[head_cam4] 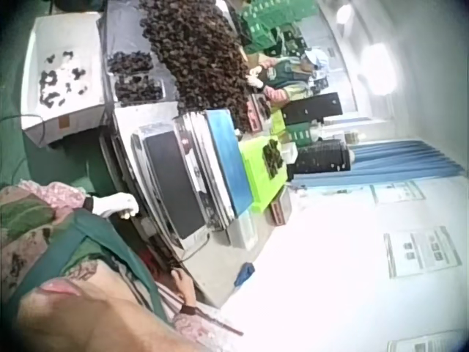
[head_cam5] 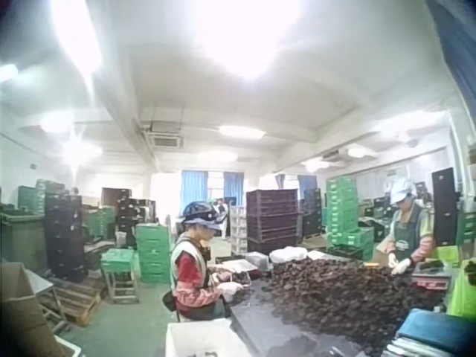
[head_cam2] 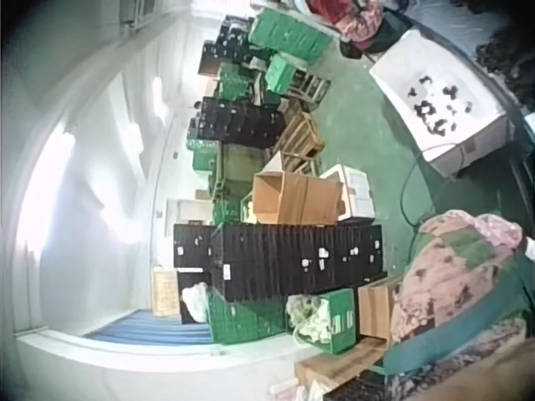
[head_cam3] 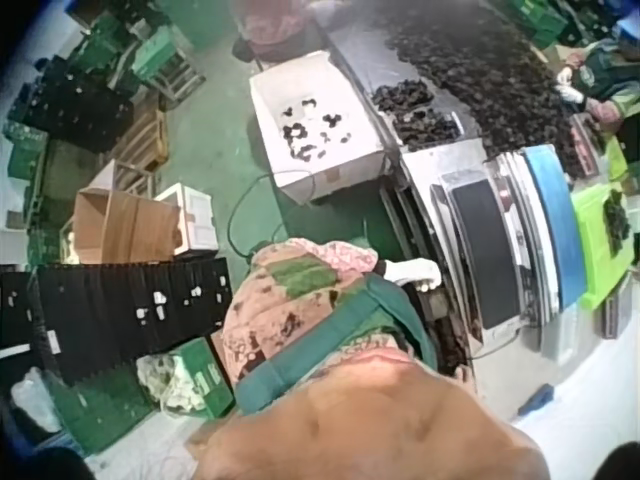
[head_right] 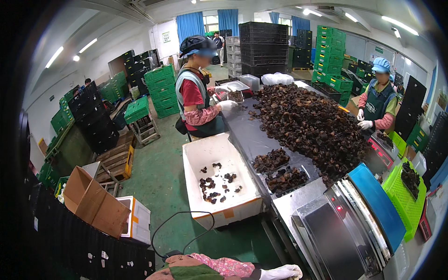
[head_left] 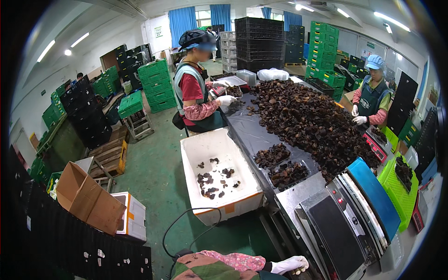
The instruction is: Packing wood ear mushrooms into plastic containers, weighing them, sealing the containers, and labeling them.
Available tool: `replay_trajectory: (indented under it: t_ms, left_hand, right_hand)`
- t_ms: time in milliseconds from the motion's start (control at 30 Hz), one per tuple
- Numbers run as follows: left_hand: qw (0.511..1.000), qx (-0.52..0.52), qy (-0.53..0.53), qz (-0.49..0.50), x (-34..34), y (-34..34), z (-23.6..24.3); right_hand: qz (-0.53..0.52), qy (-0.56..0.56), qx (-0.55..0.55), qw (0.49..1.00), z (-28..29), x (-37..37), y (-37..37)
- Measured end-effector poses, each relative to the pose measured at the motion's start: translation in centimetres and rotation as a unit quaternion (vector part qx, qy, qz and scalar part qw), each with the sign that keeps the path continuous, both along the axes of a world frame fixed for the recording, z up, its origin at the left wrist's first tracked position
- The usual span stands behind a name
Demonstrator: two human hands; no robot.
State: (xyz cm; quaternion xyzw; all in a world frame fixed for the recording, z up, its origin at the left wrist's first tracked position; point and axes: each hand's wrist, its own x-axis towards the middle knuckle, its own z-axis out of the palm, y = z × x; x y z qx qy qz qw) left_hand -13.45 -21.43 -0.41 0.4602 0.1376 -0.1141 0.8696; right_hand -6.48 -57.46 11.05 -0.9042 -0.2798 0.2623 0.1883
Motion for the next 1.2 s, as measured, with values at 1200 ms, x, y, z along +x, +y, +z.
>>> replay_trajectory:
  t_ms: [1200]
  left_hand:
    - [0.999,0.037,0.006,-0.002,-2.9,-1.6,-0.4]
  right_hand:
    - [0.040,0.044,0.057,0.997,-0.5,-1.1,0.9]
